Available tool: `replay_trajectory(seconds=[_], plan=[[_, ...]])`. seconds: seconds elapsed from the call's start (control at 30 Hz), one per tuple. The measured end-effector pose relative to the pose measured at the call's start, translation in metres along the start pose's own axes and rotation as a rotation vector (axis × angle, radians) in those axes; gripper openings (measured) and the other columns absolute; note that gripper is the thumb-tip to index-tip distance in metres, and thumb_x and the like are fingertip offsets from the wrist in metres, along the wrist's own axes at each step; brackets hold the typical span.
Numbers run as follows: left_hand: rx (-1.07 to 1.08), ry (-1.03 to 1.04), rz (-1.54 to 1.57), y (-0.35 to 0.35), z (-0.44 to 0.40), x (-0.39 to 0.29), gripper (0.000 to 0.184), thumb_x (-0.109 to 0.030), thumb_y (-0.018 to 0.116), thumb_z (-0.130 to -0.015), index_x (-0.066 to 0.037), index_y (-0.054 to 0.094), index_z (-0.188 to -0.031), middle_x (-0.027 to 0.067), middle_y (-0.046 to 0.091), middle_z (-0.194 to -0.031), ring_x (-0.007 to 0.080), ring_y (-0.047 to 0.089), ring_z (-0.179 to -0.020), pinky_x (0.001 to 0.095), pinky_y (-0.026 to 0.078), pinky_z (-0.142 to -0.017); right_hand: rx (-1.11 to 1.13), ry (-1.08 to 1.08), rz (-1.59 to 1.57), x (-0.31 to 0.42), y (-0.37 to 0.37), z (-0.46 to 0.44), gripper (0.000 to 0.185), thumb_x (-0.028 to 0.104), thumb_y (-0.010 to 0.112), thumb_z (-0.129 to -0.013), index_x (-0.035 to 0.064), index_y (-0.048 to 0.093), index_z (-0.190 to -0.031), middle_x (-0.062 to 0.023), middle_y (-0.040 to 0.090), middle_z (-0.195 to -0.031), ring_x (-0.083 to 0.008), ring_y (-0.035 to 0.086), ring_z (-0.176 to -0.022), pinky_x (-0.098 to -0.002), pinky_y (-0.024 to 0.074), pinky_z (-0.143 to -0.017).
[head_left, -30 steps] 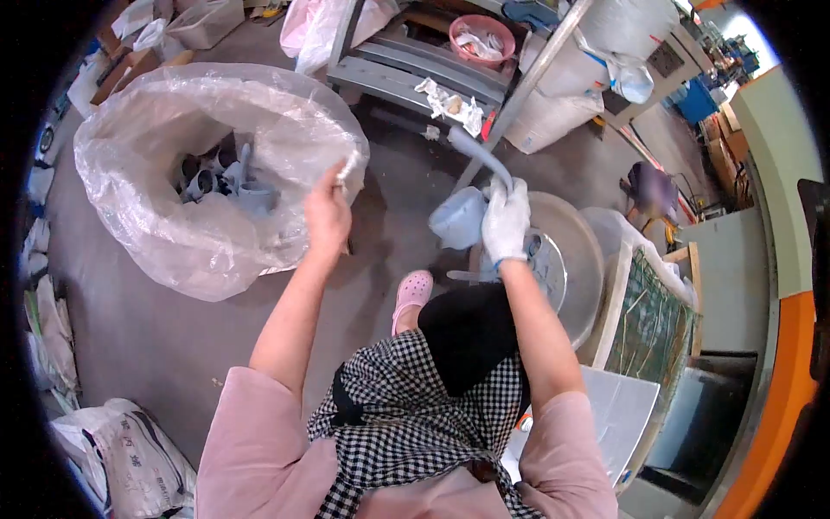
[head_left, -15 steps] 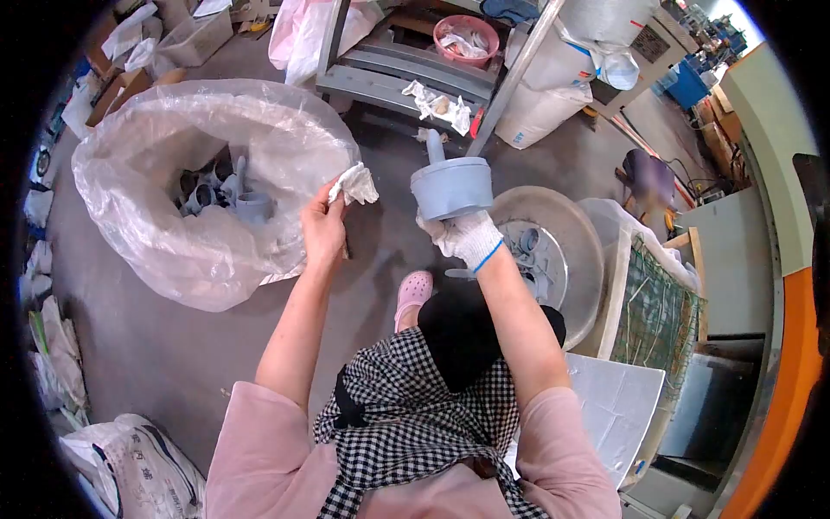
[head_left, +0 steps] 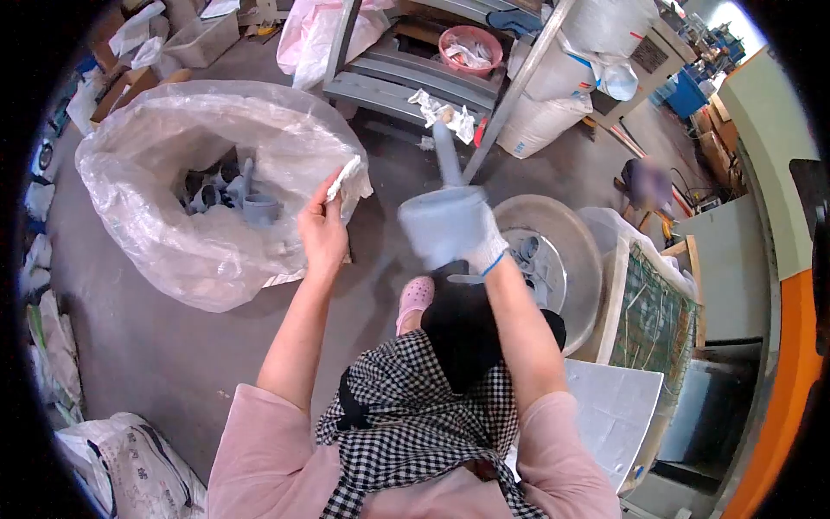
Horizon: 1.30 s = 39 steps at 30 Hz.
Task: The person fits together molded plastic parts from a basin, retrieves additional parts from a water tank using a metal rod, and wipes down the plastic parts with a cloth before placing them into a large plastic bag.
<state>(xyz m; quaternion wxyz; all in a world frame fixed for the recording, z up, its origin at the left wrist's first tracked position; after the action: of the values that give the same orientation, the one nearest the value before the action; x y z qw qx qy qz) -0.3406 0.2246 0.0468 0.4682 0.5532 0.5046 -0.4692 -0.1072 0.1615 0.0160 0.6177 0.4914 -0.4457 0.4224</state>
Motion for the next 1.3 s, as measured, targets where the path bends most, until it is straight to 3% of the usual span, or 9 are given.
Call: replay_trajectory(seconds=[0.13,0.27,0.47,0.57,0.77,0.9,1.07,1.13,1.3], plan=[[-0.089,0.41,-0.321,-0.005,0.017,-0.078,0.048,0.015,0.044,-0.082,-0.006,0.058,-0.123,0.0142,0.06,-0.121,0.0222,0.059,-0.109,0.0295,0.043,-0.093,-0.487,-0.219,1.363,0.079,0.008,0.029,0.027,0.026,0.054,-0.088,0.0029,0.054,-0.102,-0.0192,0.06,-0.088,-0.0372,0.063,-0.081,-0.0458,0.0509,-0.071],[0.193,0.859,-0.686,0.042,0.039,-0.091,0.058,0.012,0.046,-0.069,-0.006,0.056,-0.123,0.0171,0.055,-0.125,0.0337,0.054,-0.114,0.0409,0.041,-0.1,-0.314,-0.334,1.559,0.072,0.043,0.035,0.029,0.027,0.057,-0.086,0.0038,0.051,-0.104,-0.0181,0.057,-0.089,-0.0375,0.064,-0.078,-0.0481,0.0519,-0.067],[-0.077,-0.064,-0.64,-0.08,0.017,0.019,0.035,0.005,0.045,-0.084,0.001,0.057,-0.117,0.0184,0.061,-0.109,0.0306,0.059,-0.105,0.0418,0.047,-0.092,-0.401,-0.112,1.244,0.069,0.064,0.007,0.025,0.027,0.053,-0.087,0.0062,0.055,-0.101,-0.0236,0.061,-0.096,-0.0424,0.061,-0.089,-0.05,0.049,-0.076],[-0.134,-0.415,0.121,-0.089,0.044,0.074,0.024,0.003,0.045,-0.09,0.003,0.056,-0.111,0.0128,0.061,-0.097,0.0234,0.062,-0.09,0.0438,0.052,-0.087,-0.222,0.039,0.951,0.072,0.112,-0.036,0.029,0.026,0.056,-0.082,-0.0009,0.063,-0.09,-0.0262,0.064,-0.091,-0.0401,0.064,-0.089,-0.0478,0.0514,-0.074],[-0.069,-0.67,0.542,-0.069,0.036,0.125,0.027,-0.005,0.048,-0.092,0.003,0.047,-0.118,0.0147,0.052,-0.117,0.0264,0.054,-0.108,0.0488,0.048,-0.094,-0.046,-0.653,0.871,0.084,0.173,-0.093,0.058,0.031,0.067,-0.075,0.0085,0.051,-0.127,-0.0192,0.057,-0.12,-0.036,0.053,-0.112,-0.0421,0.0415,-0.098],[0.029,-0.742,0.626,0.002,0.042,0.108,0.043,-0.013,0.047,-0.093,0.003,0.035,-0.131,0.0194,0.045,-0.132,0.0347,0.048,-0.119,0.0496,0.043,-0.099,0.417,-0.258,1.05,0.043,0.031,-0.07,0.045,0.035,0.061,-0.079,0.0045,0.06,-0.112,-0.0215,0.061,-0.11,-0.033,0.057,-0.107,-0.0423,0.0448,-0.091],[0.182,-0.827,0.615,0.055,0.033,0.157,0.044,-0.015,0.046,-0.094,0.005,0.035,-0.133,0.0246,0.046,-0.131,0.0343,0.05,-0.118,0.0443,0.047,-0.091,-0.283,0.546,1.285,-0.109,-0.343,-0.015,0.044,0.039,0.059,-0.078,0.0084,0.066,-0.109,-0.018,0.062,-0.115,-0.0343,0.057,-0.109,-0.0437,0.0433,-0.094],[0.196,-0.853,0.575,0.08,0.031,0.166,0.042,-0.015,0.047,-0.094,0.004,0.038,-0.131,0.0222,0.049,-0.129,0.0327,0.052,-0.116,0.0412,0.048,-0.087,-0.501,0.359,0.903,-0.177,-0.442,0.022,0.05,0.04,0.057,-0.08,0.0078,0.06,-0.118,-0.019,0.058,-0.121,-0.0339,0.057,-0.11,-0.0412,0.0424,-0.096],[0.218,-0.862,0.304,0.137,0.03,0.177,0.04,-0.015,0.051,-0.092,0.001,0.042,-0.128,0.0166,0.054,-0.124,0.0266,0.054,-0.11,0.0357,0.045,-0.085,-0.447,0.791,1.077,-0.229,-0.504,0.027,0.058,0.045,0.06,-0.078,0.0085,0.057,-0.123,-0.0209,0.058,-0.12,-0.0352,0.059,-0.105,-0.0403,0.0446,-0.092]])
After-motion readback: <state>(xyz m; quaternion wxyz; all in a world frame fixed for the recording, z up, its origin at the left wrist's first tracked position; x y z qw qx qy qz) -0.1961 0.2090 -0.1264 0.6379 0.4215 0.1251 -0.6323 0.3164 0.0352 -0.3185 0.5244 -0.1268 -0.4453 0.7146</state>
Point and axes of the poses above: each hand's wrist, its own z-axis away from the middle knuckle, its own y-axis out of the palm, x = y × z, the point moved 9 cm from there along -z, towards the middle knuckle
